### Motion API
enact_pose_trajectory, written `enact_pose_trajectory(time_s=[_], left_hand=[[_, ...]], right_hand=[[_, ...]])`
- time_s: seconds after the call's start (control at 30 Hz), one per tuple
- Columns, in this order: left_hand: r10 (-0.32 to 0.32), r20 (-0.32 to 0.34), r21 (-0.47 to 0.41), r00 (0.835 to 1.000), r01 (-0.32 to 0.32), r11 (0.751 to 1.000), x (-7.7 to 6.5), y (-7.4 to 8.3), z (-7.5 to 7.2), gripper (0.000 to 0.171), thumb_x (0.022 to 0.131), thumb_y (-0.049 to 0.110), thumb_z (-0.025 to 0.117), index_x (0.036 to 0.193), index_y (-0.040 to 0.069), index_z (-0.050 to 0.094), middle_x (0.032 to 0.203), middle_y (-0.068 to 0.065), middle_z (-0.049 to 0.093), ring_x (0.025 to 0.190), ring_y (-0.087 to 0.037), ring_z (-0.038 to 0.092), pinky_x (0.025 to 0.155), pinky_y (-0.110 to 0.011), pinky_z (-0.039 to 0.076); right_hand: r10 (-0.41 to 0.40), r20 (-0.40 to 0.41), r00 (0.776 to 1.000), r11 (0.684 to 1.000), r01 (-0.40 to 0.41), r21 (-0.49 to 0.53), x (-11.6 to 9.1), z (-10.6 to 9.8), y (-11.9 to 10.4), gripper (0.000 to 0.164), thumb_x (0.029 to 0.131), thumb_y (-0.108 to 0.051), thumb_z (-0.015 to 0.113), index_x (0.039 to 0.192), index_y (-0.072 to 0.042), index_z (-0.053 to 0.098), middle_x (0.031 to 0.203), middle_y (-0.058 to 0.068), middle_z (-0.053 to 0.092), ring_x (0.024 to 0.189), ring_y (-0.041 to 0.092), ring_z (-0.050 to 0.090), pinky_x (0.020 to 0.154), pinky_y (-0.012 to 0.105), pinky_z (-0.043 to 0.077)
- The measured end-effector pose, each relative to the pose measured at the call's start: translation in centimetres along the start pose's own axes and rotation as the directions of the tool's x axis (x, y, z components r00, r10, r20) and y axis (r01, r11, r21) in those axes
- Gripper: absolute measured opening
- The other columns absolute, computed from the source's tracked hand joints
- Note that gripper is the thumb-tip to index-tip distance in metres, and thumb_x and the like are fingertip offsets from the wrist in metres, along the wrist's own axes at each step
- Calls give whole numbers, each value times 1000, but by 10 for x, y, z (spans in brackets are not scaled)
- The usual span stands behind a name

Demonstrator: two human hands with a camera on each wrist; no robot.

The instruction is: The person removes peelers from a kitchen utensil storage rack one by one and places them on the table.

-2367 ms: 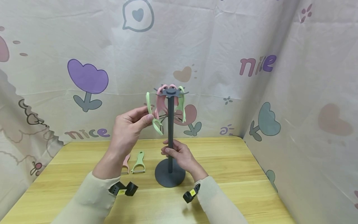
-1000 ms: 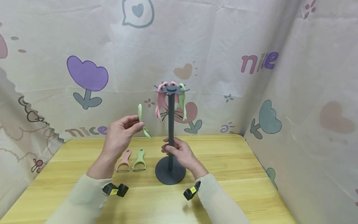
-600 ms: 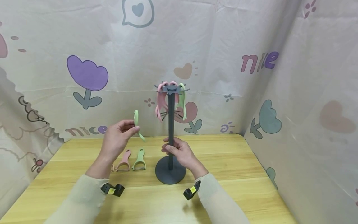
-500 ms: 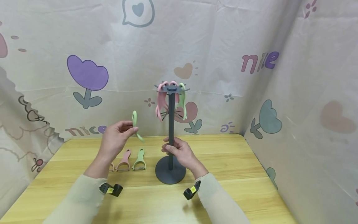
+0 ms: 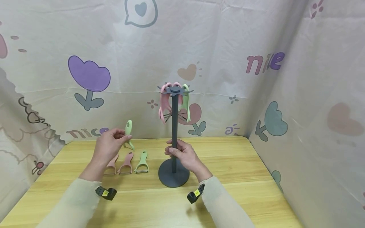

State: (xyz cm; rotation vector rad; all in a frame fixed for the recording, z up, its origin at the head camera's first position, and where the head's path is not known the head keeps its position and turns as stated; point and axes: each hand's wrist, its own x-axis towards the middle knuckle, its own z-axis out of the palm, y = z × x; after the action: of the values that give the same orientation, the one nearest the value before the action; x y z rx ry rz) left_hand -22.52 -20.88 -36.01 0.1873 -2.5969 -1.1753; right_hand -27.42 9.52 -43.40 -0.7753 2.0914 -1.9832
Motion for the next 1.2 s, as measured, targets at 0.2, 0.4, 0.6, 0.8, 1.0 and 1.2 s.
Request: enact_pose_trajectory(time_s=[0.2,0.4,0.6,0.8,1.0,1.2], left_hand=[[-7,-15,90,1000,8,996,3,-22,-6,39,102,31,71,125,0,69,114,-19,75,100,-35,70,79,-42,53],[-20,-26,126,999,23,992,5,-45,-9,36,101,29,71,120,-1,68,109,-20,74,95,-34,69,75,-40,50],[-81,-9,139,997,82,987,7,-65,-12,37,102,31,69,123,0,67,109,-18,73,90,-31,64,70,-37,44],[-81,0,214,997,79,974,9,-89,-20,36,102,30,69,117,-3,67,104,-21,74,77,-28,60,61,-35,40],[-144,26,269,989,131,954,14,-111,-26,39,101,31,67,114,-5,68,96,-20,73,73,-28,60,58,-36,41],[-196,46,311,979,173,935,15,-131,-33,41,101,32,67,112,-7,67,91,-20,72,75,-31,60,60,-39,42]], right_hand=[[1,2,1000,1000,-1,8,0,0,0,31,105,-13,66,134,-2,64,117,23,75,112,32,76,99,44,59],[4,3,1000,1000,-4,4,0,-1,-2,32,105,-15,66,134,-2,64,118,24,74,113,32,75,99,44,59],[4,0,1000,1000,-4,6,0,-2,0,31,105,-14,66,134,-2,64,118,24,74,112,32,76,99,45,59],[2,15,1000,1000,-2,10,1,0,2,31,105,-12,65,135,-2,63,119,24,74,113,32,75,100,45,58],[2,13,1000,1000,-2,3,0,0,2,31,105,-12,65,135,-3,63,120,24,74,114,32,75,101,45,58],[6,14,1000,1000,-6,2,0,-1,2,31,105,-12,65,135,-4,63,120,24,73,114,32,75,101,45,58]])
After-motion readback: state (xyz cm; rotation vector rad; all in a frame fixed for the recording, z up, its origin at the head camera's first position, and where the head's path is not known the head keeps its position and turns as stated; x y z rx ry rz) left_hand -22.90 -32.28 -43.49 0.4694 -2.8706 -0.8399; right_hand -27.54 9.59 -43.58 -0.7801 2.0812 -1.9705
